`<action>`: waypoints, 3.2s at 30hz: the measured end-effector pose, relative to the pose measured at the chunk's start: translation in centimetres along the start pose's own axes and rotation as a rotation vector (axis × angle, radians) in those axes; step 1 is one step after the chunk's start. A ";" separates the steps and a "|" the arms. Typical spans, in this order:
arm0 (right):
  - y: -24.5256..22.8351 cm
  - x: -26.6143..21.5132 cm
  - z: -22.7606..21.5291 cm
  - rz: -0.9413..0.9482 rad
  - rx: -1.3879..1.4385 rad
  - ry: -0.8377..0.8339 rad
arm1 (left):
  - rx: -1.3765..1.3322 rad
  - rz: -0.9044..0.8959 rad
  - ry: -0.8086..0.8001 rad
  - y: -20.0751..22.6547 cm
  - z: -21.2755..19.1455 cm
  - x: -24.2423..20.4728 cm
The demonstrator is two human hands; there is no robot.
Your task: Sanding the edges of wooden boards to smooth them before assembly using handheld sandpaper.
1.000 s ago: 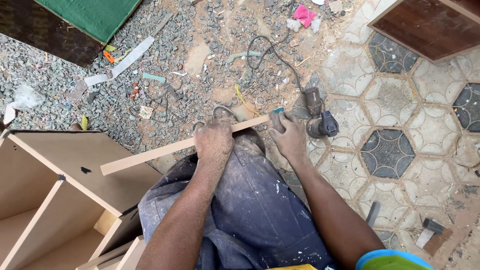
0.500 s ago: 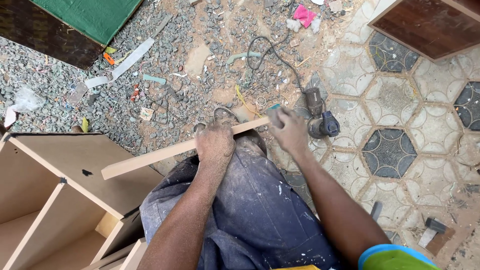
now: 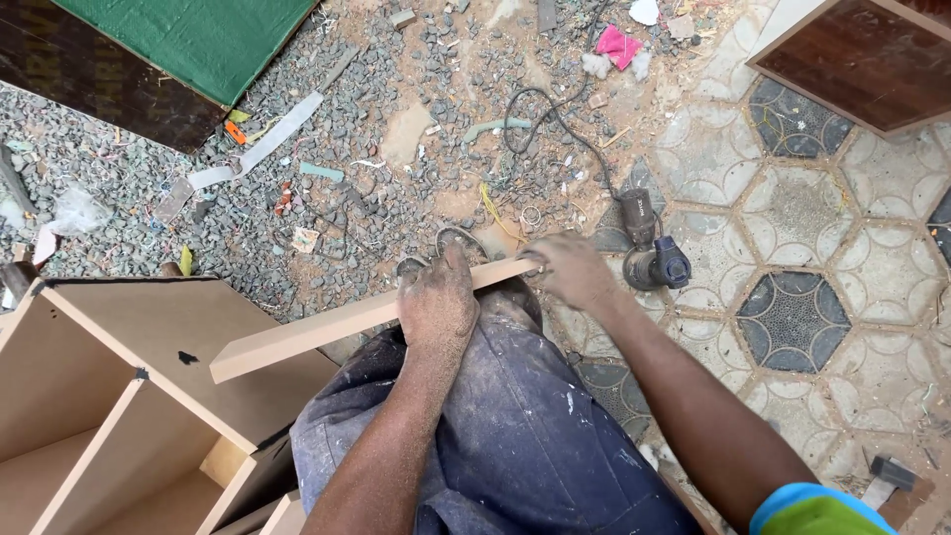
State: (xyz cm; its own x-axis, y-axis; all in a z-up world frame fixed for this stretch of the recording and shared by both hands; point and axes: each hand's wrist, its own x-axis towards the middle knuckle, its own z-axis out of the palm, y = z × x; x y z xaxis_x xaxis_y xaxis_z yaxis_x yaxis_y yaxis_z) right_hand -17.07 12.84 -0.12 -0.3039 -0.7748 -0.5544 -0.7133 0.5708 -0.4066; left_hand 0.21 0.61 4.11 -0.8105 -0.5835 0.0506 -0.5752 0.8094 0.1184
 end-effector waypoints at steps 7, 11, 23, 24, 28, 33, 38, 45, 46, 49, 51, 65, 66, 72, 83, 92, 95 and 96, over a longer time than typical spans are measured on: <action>6.6 0.7 5.8 -0.124 0.220 0.308 | 0.056 0.029 0.092 -0.3 0.9 -0.7; 12.3 0.6 6.8 0.272 0.535 0.326 | 0.054 0.032 0.118 -0.2 1.1 0.0; 3.4 1.1 5.7 0.504 1.728 0.472 | 0.068 0.006 0.042 0.5 1.3 0.6; 3.9 1.9 5.8 0.539 1.751 0.458 | 0.070 0.004 0.033 0.4 1.4 0.5; 4.3 6.3 8.4 0.691 1.653 0.442 | 0.054 -0.014 -0.002 0.9 1.0 0.6; -8.0 5.0 4.3 0.839 1.446 0.379 | 0.092 0.019 0.094 0.4 1.6 0.3; 8.2 12.7 10.3 0.971 1.397 0.534 | 0.027 0.000 0.096 0.2 0.0 0.0; 7.9 7.5 2.0 0.757 0.929 0.503 | 0.065 -0.004 0.124 0.0 2.4 -0.4; 6.4 7.1 0.8 0.759 0.930 0.501 | 0.066 -0.003 0.121 -0.2 2.8 -0.7; 3.6 6.6 -1.6 0.514 0.750 0.671 | 0.085 0.003 0.122 -0.8 4.2 -1.3; 3.0 7.4 -1.1 0.354 0.524 0.699 | 0.117 0.023 0.131 -1.6 5.1 -2.0; -2.7 6.5 -1.0 0.069 0.497 0.656 | 0.093 0.043 0.111 -1.8 4.4 -2.5; -4.7 6.5 -0.3 0.013 0.531 0.625 | 0.097 0.038 0.125 -1.6 4.7 -2.4; 1.1 7.7 0.9 0.201 0.452 0.651 | 0.099 0.053 0.095 -2.2 3.7 -3.1; 12.3 9.7 1.7 0.347 0.618 0.070 | 0.089 0.016 0.122 -1.8 3.8 -3.0; -0.6 8.9 -2.8 -0.176 0.152 -0.540 | 0.115 -0.023 0.238 0.5 0.4 -0.7; -4.7 8.1 -0.2 -0.454 0.085 -0.498 | 0.086 -0.046 0.204 0.7 0.5 -1.2; -5.8 8.4 1.1 -0.500 0.087 -0.452 | 0.066 -0.063 0.187 0.5 0.6 -1.1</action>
State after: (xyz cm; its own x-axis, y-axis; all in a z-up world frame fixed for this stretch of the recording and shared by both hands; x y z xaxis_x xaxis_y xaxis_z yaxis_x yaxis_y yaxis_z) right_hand -14.82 3.32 -3.21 0.3565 -0.7725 -0.5254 -0.6401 0.2077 -0.7397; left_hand 0.73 1.68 3.53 -0.7416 -0.6306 0.2290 -0.6354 0.7697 0.0622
